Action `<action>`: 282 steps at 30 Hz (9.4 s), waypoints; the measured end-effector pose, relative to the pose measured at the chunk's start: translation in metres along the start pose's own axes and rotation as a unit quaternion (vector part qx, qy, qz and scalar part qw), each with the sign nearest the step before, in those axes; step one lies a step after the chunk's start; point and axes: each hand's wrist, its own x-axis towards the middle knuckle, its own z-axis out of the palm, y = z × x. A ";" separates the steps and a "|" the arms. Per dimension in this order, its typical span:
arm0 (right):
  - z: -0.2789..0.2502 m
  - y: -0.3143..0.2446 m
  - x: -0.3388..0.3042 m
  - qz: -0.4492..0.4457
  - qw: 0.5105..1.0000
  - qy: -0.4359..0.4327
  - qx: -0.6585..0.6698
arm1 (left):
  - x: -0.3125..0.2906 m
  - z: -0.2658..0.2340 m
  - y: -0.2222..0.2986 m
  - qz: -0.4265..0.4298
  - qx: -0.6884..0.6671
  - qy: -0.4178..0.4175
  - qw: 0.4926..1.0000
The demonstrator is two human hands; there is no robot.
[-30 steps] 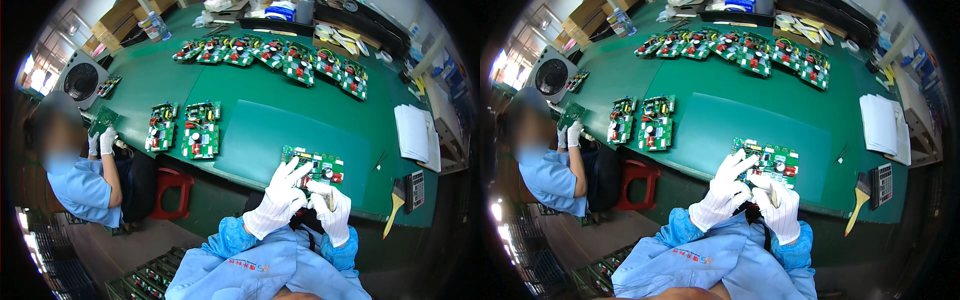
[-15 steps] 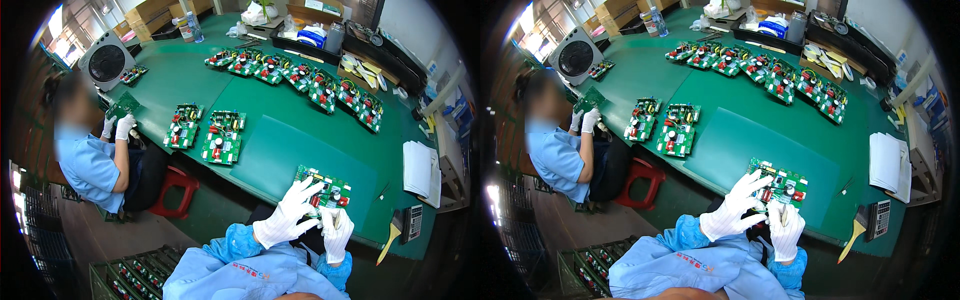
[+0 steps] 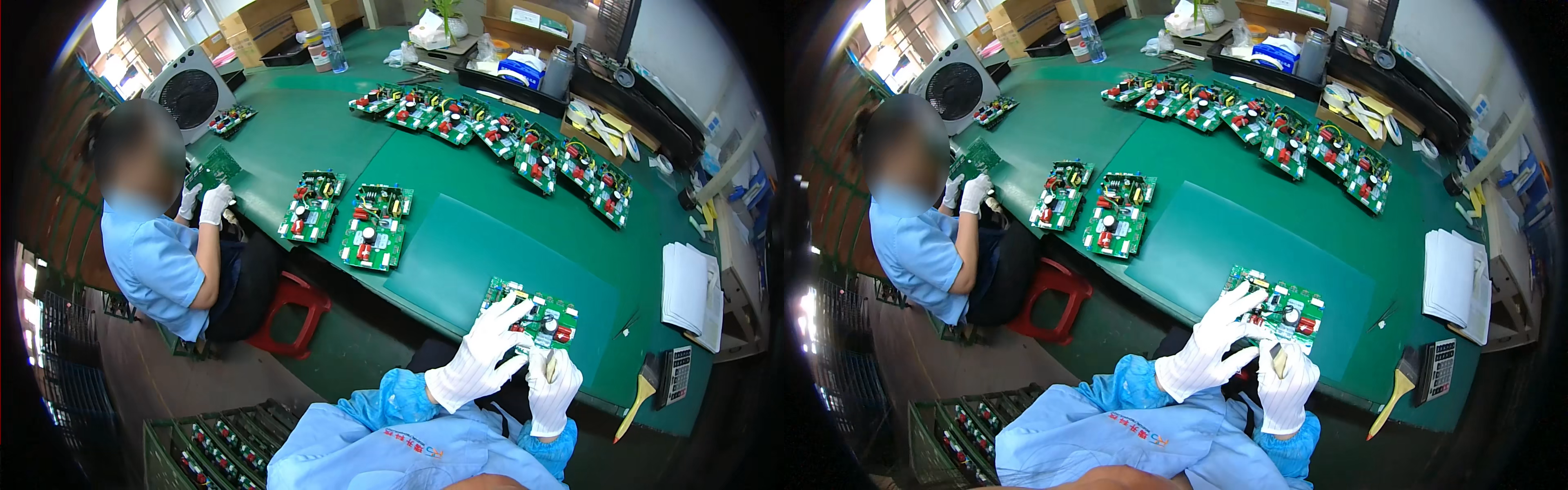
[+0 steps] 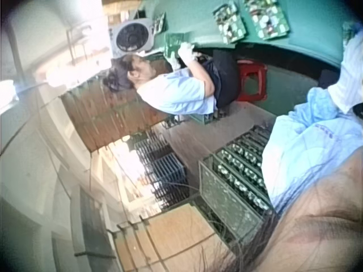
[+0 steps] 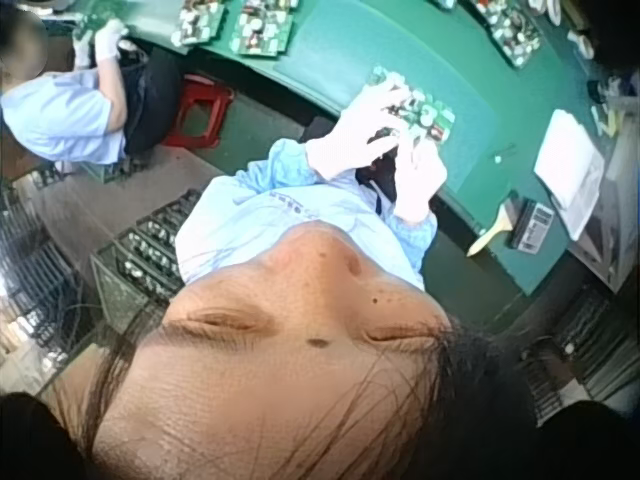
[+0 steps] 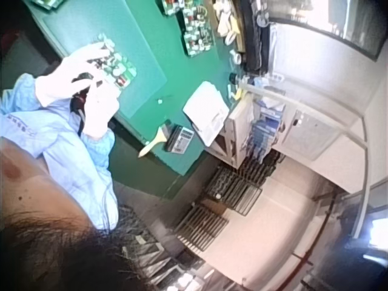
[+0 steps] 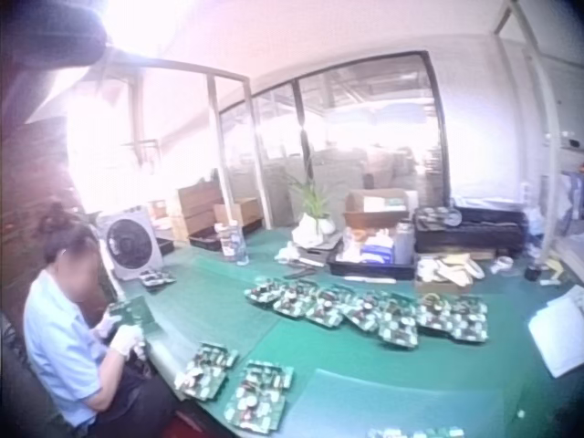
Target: Inspecting and cleaning components on a printed circuit board at an assembly station.
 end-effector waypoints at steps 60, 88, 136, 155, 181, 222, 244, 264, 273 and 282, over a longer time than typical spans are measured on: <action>-0.004 0.013 -0.010 0.118 0.972 -0.071 0.189 | -0.001 0.010 -0.008 0.031 -0.031 -0.006 0.999; -0.007 0.013 -0.013 0.193 0.966 -0.041 0.167 | 0.001 0.013 0.006 0.038 0.037 0.041 0.998; -0.010 0.017 -0.017 0.278 0.918 -0.007 0.284 | -0.008 0.030 0.000 0.026 -0.175 0.063 0.982; -0.004 0.011 -0.007 -0.033 0.999 0.000 -0.025 | -0.003 0.008 -0.022 -0.174 -0.291 0.006 0.941; 0.002 0.007 -0.010 -0.044 0.996 0.033 -0.067 | 0.000 0.011 -0.019 -0.054 -0.205 0.053 0.976; -0.014 0.051 -0.003 0.293 0.939 0.136 0.120 | 0.008 -0.012 -0.038 -0.012 -0.330 0.097 0.939; 0.010 0.090 -0.016 0.417 0.881 -0.012 0.223 | 0.005 -0.014 -0.097 -0.343 -0.650 0.065 0.675; 0.017 0.085 -0.022 0.404 0.888 0.058 0.212 | 0.007 -0.010 -0.094 -0.335 -0.645 0.096 0.680; 0.021 0.081 -0.022 0.390 0.891 0.083 0.216 | 0.004 -0.010 -0.098 -0.327 -0.641 0.095 0.688; 0.020 0.081 -0.024 0.396 0.885 0.092 0.229 | 0.002 -0.010 -0.097 -0.323 -0.642 0.099 0.689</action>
